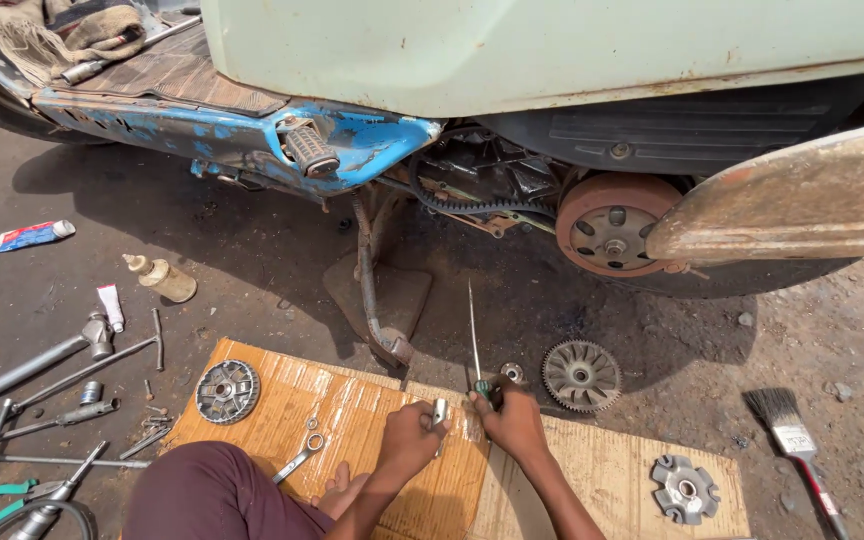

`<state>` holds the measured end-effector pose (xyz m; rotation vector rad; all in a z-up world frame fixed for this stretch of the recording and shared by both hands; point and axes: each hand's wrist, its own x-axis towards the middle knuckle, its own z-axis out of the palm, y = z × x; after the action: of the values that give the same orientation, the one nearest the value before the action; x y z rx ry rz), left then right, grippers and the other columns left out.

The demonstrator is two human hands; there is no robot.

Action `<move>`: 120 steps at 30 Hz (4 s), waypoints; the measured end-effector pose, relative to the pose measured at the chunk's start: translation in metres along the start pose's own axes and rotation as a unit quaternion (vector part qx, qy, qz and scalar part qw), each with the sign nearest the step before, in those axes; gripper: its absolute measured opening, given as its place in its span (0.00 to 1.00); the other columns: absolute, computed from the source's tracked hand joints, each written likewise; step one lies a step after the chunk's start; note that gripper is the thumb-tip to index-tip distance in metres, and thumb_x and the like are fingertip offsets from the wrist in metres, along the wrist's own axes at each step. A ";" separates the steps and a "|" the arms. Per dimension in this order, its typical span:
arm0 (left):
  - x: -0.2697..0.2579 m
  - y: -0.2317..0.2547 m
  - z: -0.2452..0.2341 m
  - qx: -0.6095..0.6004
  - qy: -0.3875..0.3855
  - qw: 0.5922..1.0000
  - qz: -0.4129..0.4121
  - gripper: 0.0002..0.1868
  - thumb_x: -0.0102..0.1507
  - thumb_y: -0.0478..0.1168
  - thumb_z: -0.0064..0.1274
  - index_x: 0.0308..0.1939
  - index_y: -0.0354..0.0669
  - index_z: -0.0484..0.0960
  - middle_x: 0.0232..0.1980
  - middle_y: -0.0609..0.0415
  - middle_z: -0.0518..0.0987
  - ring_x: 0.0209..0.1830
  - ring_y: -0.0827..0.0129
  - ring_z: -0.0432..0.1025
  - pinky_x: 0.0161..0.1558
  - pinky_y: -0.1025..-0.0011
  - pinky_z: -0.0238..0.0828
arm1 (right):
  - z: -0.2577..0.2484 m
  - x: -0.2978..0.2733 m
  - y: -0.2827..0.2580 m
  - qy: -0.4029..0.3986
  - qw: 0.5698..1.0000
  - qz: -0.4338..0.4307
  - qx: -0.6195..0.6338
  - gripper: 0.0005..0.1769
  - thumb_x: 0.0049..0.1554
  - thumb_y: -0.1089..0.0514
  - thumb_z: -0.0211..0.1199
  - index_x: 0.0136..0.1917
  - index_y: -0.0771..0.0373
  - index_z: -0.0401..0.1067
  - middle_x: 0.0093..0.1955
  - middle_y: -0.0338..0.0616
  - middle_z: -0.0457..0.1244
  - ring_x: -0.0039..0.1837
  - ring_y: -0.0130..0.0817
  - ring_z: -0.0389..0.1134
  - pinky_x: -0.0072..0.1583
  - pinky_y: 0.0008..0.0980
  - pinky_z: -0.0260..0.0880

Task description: Apply grease to small metal rollers and assemble them into a scooter variator housing.

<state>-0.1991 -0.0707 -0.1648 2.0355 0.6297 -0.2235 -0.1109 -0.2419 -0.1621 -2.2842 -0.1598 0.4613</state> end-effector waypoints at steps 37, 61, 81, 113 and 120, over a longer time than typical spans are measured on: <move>0.082 -0.100 -0.245 0.139 0.184 0.908 -0.349 0.68 0.39 0.50 0.78 0.79 0.66 0.53 0.76 0.34 0.57 0.76 0.33 0.54 0.61 0.42 0.73 | -0.037 -0.158 0.016 0.095 0.989 -0.113 -0.024 0.12 0.52 0.56 0.68 0.50 0.56 0.80 0.40 0.37 0.73 0.28 0.29 0.69 0.35 0.31 0.70; -0.086 0.067 -0.023 0.316 -0.027 0.939 0.133 0.57 0.37 0.41 0.79 0.68 0.62 0.67 0.63 0.42 0.62 0.61 0.42 0.63 0.54 0.50 0.73 | -0.022 -0.156 0.028 0.043 0.993 -0.015 0.110 0.19 0.53 0.55 0.71 0.57 0.61 0.80 0.38 0.48 0.73 0.37 0.31 0.69 0.41 0.31 0.70; -0.014 -0.005 -0.038 0.325 -0.068 0.941 0.064 0.18 0.61 0.44 0.61 0.51 0.39 0.81 0.49 0.42 0.85 0.51 0.51 0.81 0.53 0.57 0.77 | -0.017 -0.123 0.083 -0.042 0.763 0.114 0.635 0.21 0.70 0.53 0.54 0.72 0.64 0.63 0.55 0.47 0.66 0.50 0.33 0.67 0.47 0.33 0.72; -0.012 -0.061 -0.008 -0.314 -0.008 0.924 -0.218 0.12 0.64 0.42 0.54 0.42 0.35 0.83 0.40 0.42 0.85 0.39 0.55 0.80 0.46 0.61 0.79 | 0.016 -0.090 -0.027 0.113 0.897 0.200 0.378 0.26 0.63 0.45 0.52 0.70 0.57 0.67 0.56 0.51 0.68 0.47 0.43 0.73 0.40 0.44 0.74; -0.033 -0.026 -0.036 0.126 0.022 0.991 0.030 0.08 0.52 0.34 0.61 0.35 0.41 0.84 0.38 0.40 0.83 0.41 0.45 0.78 0.45 0.52 0.75 | 0.014 -0.091 0.009 0.246 0.967 0.066 -0.004 0.21 0.60 0.46 0.64 0.62 0.58 0.79 0.43 0.54 0.73 0.40 0.38 0.74 0.46 0.37 0.73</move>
<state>-0.2442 -0.0413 -0.1521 2.3038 0.5911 -0.2320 -0.2006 -0.2616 -0.1527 -2.3516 0.2417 -0.0520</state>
